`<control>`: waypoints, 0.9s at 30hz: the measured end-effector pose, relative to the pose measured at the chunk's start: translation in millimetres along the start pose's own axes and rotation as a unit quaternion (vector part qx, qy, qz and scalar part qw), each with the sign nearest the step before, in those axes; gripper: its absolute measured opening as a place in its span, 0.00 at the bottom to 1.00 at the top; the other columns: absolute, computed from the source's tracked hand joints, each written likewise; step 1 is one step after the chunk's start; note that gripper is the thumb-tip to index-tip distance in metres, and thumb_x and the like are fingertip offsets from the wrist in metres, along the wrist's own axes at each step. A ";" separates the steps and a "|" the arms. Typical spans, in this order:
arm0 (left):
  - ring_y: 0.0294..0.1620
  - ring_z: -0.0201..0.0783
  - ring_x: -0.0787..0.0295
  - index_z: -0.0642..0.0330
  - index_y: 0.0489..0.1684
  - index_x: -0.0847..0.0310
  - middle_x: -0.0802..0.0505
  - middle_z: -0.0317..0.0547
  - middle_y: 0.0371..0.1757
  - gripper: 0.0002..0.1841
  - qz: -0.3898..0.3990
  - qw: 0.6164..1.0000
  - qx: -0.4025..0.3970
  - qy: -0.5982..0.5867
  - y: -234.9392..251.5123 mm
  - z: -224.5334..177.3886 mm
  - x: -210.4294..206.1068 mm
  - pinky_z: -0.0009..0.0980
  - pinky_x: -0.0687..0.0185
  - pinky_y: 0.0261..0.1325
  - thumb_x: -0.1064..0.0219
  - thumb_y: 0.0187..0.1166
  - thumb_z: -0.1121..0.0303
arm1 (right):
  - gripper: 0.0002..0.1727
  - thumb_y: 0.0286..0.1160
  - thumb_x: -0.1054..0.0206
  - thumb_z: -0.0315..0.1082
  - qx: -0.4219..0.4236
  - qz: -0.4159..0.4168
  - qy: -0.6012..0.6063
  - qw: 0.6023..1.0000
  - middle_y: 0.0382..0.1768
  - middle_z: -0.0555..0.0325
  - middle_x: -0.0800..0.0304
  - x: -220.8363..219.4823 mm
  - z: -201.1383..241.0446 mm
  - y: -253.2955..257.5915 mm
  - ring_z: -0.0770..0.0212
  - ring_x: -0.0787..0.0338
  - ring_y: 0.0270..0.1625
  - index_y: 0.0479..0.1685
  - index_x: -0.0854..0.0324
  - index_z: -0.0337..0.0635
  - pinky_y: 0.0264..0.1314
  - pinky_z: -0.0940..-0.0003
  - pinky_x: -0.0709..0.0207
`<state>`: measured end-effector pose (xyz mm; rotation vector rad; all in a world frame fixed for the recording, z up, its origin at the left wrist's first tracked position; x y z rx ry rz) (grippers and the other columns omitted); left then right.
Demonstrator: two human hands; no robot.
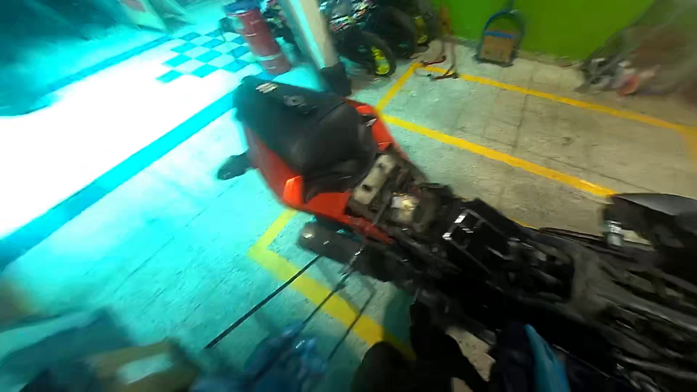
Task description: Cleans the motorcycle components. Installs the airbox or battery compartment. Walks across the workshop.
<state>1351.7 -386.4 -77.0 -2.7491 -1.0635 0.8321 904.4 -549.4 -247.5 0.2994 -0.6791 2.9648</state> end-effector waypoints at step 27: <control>0.26 0.40 0.05 0.62 0.51 0.11 0.02 0.51 0.34 0.49 -0.038 0.990 -0.112 0.079 73.9 -78.1 29.5 0.32 0.08 0.30 0.68 0.79 0.25 | 0.15 0.66 0.28 0.31 0.722 0.225 -0.200 0.623 0.49 0.52 0.06 -388.5 286.2 -161.1 0.50 0.07 0.47 0.52 0.07 0.52 0.46 0.54 0.13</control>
Point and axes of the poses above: each hand's wrist, its own y-axis towards the middle knuckle, its own x-axis out of the back of the hand, z = x × y, the point moved 10 cm from there along y, towards the middle knuckle
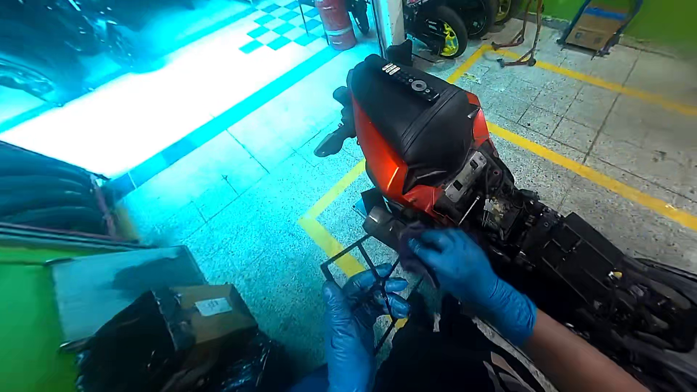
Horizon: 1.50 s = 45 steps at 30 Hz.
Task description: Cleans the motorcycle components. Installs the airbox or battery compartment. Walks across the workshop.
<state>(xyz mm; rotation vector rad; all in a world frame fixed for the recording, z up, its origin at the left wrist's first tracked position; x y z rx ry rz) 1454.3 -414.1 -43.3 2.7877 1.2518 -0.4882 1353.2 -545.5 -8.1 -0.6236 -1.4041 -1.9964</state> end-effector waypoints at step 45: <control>0.19 0.35 0.10 0.53 0.57 0.11 0.07 0.43 0.23 0.49 0.068 0.986 0.106 -0.113 9.0 10.6 -8.8 0.30 0.12 0.22 0.76 0.81 0.27 | 0.14 0.68 0.25 0.39 -0.162 -0.087 0.140 0.973 0.50 0.58 0.08 58.3 -10.2 -45.2 0.63 0.09 0.55 0.53 0.09 0.58 0.59 0.66 0.13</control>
Point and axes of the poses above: each hand's wrist, its own y-axis towards the middle knuckle, its own x-axis out of the back of the hand, z = x × y, the point moved 10 cm from there along y, towards the middle knuckle
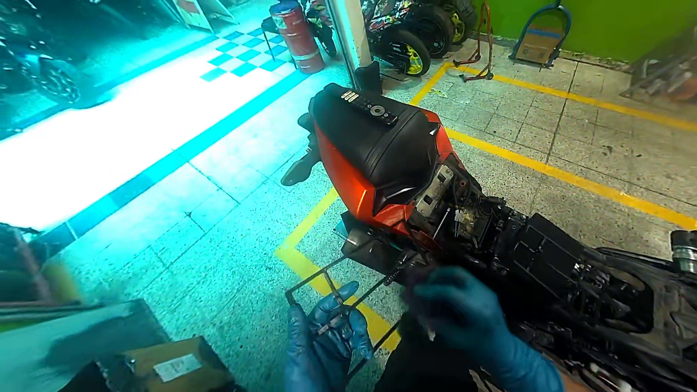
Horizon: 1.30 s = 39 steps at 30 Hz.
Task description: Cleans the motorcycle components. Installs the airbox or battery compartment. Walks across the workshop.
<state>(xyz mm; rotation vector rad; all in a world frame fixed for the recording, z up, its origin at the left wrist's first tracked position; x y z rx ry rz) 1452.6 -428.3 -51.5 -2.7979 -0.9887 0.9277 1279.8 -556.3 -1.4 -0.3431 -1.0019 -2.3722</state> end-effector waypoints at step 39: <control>0.63 0.48 0.11 0.64 0.88 0.46 0.13 0.52 0.70 0.53 -0.110 0.980 -0.040 0.163 25.0 -13.8 55.6 0.48 0.12 0.57 0.67 0.78 0.23 | 0.09 0.80 0.31 0.43 -0.052 -0.003 0.046 0.998 0.42 0.64 0.05 19.0 -22.8 21.5 0.71 0.09 0.48 0.47 0.06 0.54 0.53 0.74 0.14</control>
Point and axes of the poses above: each hand's wrist, its own y-axis towards the middle knuckle, its own x-axis out of the back of the hand, z = x × y, the point moved 10 cm from there along y, towards the middle knuckle
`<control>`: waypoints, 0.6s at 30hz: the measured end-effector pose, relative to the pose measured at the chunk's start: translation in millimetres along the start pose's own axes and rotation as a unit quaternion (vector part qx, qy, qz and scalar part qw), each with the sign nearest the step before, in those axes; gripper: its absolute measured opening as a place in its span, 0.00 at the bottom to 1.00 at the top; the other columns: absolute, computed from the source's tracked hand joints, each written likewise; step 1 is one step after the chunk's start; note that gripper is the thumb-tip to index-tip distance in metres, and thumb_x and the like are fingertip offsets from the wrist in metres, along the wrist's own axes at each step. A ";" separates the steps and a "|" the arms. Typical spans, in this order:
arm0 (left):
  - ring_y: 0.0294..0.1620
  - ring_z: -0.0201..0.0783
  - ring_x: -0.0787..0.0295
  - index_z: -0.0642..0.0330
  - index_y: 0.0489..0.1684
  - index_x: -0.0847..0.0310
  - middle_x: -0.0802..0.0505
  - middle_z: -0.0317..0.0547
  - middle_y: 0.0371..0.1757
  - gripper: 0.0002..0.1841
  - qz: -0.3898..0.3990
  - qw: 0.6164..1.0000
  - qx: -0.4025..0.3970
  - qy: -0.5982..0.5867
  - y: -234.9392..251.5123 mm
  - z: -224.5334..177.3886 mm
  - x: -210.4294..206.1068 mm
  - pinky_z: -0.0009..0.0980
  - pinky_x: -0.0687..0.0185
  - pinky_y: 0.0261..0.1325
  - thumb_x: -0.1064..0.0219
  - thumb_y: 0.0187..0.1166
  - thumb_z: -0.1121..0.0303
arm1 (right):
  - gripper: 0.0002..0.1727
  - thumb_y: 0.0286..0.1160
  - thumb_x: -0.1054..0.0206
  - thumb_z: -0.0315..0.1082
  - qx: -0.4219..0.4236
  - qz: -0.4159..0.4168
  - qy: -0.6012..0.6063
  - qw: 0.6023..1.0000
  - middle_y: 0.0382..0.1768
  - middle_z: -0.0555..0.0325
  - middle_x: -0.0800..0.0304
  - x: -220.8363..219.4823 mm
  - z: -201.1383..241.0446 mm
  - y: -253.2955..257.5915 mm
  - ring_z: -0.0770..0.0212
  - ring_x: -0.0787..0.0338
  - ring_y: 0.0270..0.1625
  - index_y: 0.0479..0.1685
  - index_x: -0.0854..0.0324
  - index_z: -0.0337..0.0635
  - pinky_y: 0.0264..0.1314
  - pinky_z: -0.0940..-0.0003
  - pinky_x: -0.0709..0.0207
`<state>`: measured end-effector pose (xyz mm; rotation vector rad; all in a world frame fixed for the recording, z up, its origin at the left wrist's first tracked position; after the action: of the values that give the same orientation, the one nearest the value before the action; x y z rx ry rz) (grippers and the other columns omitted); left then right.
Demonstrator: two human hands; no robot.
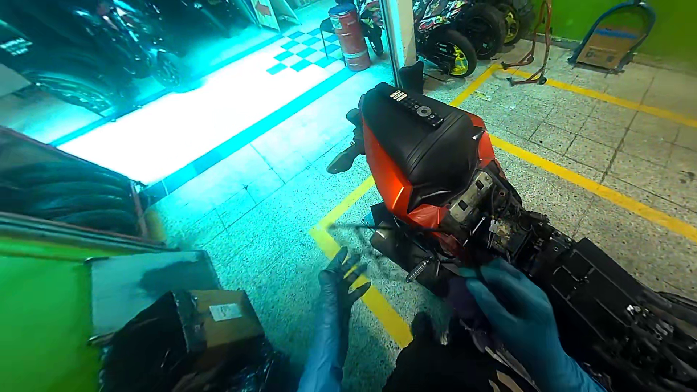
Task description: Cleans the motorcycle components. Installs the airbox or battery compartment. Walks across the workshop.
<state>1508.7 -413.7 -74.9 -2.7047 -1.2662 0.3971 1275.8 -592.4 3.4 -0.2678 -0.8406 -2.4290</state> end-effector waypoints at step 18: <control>0.54 0.40 0.10 0.54 0.83 0.28 0.12 0.53 0.67 0.43 0.248 0.942 -0.081 -0.211 -35.1 -16.4 -76.6 0.32 0.13 0.56 0.40 0.76 0.31 | 0.16 0.82 0.31 0.42 -0.004 0.002 0.096 0.995 0.60 0.72 0.10 2.6 49.2 33.7 0.73 0.13 0.63 0.66 0.15 0.59 0.67 0.73 0.16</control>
<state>1440.6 -450.2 -37.4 -3.1827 -0.6780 1.0144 1292.9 -585.0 60.1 -0.0371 -0.7432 -2.4087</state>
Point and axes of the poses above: each hand's wrist, its own y-axis towards the middle knuckle, its own x-axis out of the back of the hand, z = x × y, the point moved 10 cm from there along y, towards the middle knuckle
